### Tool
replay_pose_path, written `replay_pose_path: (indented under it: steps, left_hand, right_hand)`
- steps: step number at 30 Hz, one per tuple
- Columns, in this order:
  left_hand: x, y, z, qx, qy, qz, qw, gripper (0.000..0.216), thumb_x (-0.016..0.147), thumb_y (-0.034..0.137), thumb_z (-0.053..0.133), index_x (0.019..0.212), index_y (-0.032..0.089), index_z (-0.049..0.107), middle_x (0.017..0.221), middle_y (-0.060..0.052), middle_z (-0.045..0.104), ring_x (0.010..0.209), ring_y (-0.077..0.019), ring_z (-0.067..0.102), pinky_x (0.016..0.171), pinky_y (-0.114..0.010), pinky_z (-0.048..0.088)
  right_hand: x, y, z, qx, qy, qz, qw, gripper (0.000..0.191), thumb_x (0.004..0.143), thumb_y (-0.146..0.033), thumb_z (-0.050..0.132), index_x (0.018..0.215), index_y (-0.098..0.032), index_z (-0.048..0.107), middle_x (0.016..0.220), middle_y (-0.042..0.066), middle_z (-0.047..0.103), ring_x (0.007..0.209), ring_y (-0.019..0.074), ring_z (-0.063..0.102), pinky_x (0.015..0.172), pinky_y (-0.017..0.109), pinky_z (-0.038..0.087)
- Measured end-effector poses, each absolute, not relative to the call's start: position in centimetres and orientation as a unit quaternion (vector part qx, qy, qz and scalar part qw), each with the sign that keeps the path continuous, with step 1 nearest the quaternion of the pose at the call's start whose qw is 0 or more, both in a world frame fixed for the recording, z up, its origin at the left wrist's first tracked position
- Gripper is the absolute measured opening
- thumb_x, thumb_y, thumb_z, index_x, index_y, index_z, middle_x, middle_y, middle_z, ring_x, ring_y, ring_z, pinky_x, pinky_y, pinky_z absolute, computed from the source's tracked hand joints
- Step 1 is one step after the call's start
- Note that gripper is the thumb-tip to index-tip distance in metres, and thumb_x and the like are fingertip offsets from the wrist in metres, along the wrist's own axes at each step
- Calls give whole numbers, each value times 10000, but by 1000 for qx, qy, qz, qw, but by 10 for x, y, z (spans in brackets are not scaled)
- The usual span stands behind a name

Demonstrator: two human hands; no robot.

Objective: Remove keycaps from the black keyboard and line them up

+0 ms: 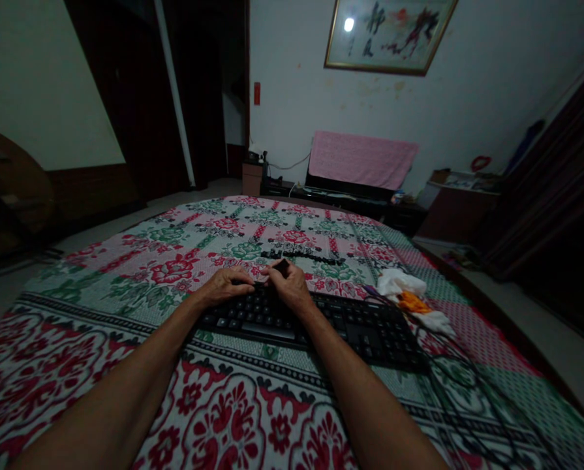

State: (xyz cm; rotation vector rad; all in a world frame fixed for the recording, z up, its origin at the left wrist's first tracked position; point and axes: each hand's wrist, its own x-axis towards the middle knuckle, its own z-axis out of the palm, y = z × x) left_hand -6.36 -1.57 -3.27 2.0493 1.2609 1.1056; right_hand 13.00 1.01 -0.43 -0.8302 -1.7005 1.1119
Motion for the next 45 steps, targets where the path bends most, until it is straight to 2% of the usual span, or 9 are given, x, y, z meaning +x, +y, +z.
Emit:
replay_pose_path:
  steps: [5, 9, 11, 14, 16, 29, 36, 41, 45]
  left_hand:
    - [-63, -16, -32, 746, 453, 414, 257, 172, 695, 314, 643, 785, 181, 705, 746, -23, 645, 756, -142, 574, 722, -250, 452]
    - [-63, -17, -31, 743, 455, 419, 254, 169, 693, 300, 647, 777, 167, 708, 748, -32, 647, 748, -143, 580, 719, -249, 453]
    - [-63, -17, -31, 746, 456, 417, 248, 174, 695, 300, 647, 786, 166, 709, 769, -38, 657, 765, -148, 586, 736, -254, 452]
    - [-64, -16, -32, 749, 454, 414, 249, 180, 700, 306, 643, 811, 180, 710, 807, -40, 674, 806, -156, 592, 759, -260, 454]
    - [-64, -16, -33, 749, 454, 413, 252, 182, 703, 310, 640, 821, 190, 711, 827, -40, 680, 827, -160, 593, 766, -263, 456]
    - [-62, -19, -28, 734, 486, 397, 260, 210, 693, 297, 626, 844, 178, 712, 840, -40, 695, 850, -173, 607, 788, -265, 451]
    - [-60, -21, -25, 698, 523, 402, 277, 243, 681, 286, 609, 872, 168, 701, 879, -39, 685, 864, -178, 606, 798, -267, 451]
    - [-60, -21, -25, 702, 522, 401, 274, 233, 699, 270, 588, 874, 163, 699, 864, -40, 668, 820, -158, 603, 764, -253, 454]
    - [-61, -20, -28, 704, 521, 403, 267, 228, 704, 252, 581, 878, 166, 701, 861, -41, 663, 815, -153, 602, 753, -248, 452]
  right_hand:
    - [133, 11, -1, -342, -724, 370, 472, 120, 742, -256, 453, 813, -181, 514, 729, 17, 636, 634, 136, 596, 643, 269, 463]
    - [136, 9, 0, -340, -820, 223, 404, 215, 713, -111, 377, 759, -184, 574, 712, 15, 609, 697, 143, 568, 693, 267, 426]
    - [137, 7, -1, -342, -850, 162, 365, 237, 730, -119, 400, 802, -189, 615, 779, 33, 623, 739, 157, 567, 708, 278, 419]
    - [137, 5, -4, -337, -873, 101, 338, 203, 766, -241, 504, 902, -211, 651, 848, 51, 628, 785, 174, 564, 711, 286, 417]
    - [136, 6, -6, -321, -885, 95, 325, 199, 766, -289, 542, 907, -217, 663, 835, 49, 630, 774, 171, 566, 698, 279, 418]
    - [132, 8, -8, -338, -896, 102, 269, 135, 741, -249, 551, 767, -177, 663, 736, 35, 648, 695, 146, 577, 627, 228, 393]
    - [139, 43, 0, -474, -818, 98, 312, 231, 769, -336, 517, 833, -175, 671, 796, 41, 684, 720, 152, 609, 632, 220, 399]
    - [140, 86, -6, -573, -783, 41, 239, 264, 789, -354, 487, 899, -186, 659, 865, 70, 686, 796, 181, 611, 661, 241, 384]
    - [141, 102, -16, -590, -780, -1, 206, 269, 796, -354, 484, 942, -185, 633, 910, 91, 671, 825, 193, 602, 661, 247, 378]
